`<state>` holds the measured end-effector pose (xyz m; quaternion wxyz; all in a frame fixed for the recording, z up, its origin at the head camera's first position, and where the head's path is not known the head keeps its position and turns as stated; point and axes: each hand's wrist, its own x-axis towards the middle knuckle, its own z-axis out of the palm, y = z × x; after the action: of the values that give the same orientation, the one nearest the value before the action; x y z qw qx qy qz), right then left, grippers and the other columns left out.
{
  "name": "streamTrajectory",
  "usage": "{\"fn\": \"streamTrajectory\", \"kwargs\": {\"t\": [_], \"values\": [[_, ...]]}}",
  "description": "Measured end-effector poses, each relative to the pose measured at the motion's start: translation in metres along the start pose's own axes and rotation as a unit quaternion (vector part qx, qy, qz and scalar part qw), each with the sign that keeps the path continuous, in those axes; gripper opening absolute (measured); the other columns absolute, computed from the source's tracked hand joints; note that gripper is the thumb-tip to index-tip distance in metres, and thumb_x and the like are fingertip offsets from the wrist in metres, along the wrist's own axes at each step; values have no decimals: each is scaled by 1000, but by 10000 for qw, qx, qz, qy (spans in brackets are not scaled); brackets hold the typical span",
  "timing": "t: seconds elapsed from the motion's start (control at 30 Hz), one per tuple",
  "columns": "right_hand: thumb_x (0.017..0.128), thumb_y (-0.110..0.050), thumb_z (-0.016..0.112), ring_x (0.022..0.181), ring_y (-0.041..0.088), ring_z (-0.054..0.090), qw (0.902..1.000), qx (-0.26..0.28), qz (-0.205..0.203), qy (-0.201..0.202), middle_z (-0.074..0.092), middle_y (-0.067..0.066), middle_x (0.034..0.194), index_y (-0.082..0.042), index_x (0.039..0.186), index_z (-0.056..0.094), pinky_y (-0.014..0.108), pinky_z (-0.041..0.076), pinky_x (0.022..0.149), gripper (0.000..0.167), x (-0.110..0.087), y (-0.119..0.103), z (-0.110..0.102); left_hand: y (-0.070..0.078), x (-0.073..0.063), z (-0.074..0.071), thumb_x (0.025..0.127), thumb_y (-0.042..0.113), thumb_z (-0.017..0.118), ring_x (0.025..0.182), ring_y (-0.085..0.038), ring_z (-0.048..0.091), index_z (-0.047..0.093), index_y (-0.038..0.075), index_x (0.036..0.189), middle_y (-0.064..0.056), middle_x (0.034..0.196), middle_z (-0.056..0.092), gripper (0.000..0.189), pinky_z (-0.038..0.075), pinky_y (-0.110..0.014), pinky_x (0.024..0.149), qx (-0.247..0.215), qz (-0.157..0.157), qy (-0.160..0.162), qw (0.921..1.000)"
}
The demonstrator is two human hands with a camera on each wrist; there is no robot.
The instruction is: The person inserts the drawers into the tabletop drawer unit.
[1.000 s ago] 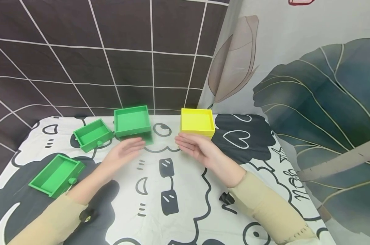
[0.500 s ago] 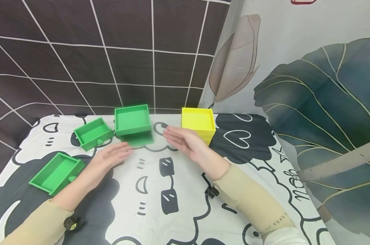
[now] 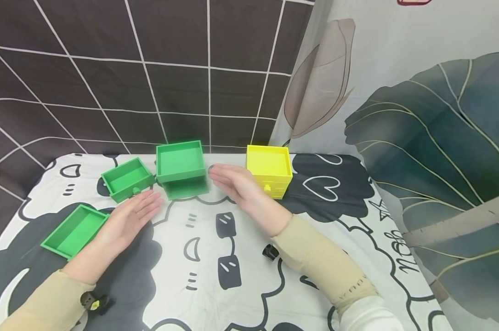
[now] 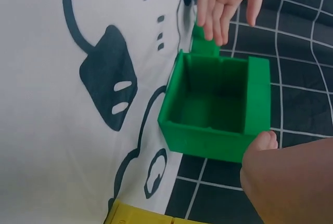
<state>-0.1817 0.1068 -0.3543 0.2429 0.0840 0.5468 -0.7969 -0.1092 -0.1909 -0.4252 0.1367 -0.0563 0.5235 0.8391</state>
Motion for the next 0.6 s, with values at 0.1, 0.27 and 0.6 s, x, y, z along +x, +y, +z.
{"fn": "streamTrajectory", "kwargs": {"t": [0.1,0.27,0.6], "values": [[108,-9,58,117,13,75,9989,-393,-243,116,57,23,154,7,154,48,30,54,113,49,5,1,4,-1,2,-4,116,25,42,116,-3,72,50,11,140,13,116,77,29,55,-20,111,-334,-178,49,9993],[106,-10,63,126,24,72,9908,-1083,-707,402,63,25,147,7,147,55,35,53,117,46,14,2,8,0,5,-8,116,35,35,114,0,70,13,2,166,15,118,70,63,47,-20,121,-507,-613,149,9967],[103,-11,67,137,39,62,9745,-1710,-1337,572,64,26,144,6,144,58,41,52,121,46,39,7,12,10,9,-12,115,43,27,162,-11,26,-9,13,170,-3,181,-1,73,35,-14,126,-1251,-1373,645,9805]]}}
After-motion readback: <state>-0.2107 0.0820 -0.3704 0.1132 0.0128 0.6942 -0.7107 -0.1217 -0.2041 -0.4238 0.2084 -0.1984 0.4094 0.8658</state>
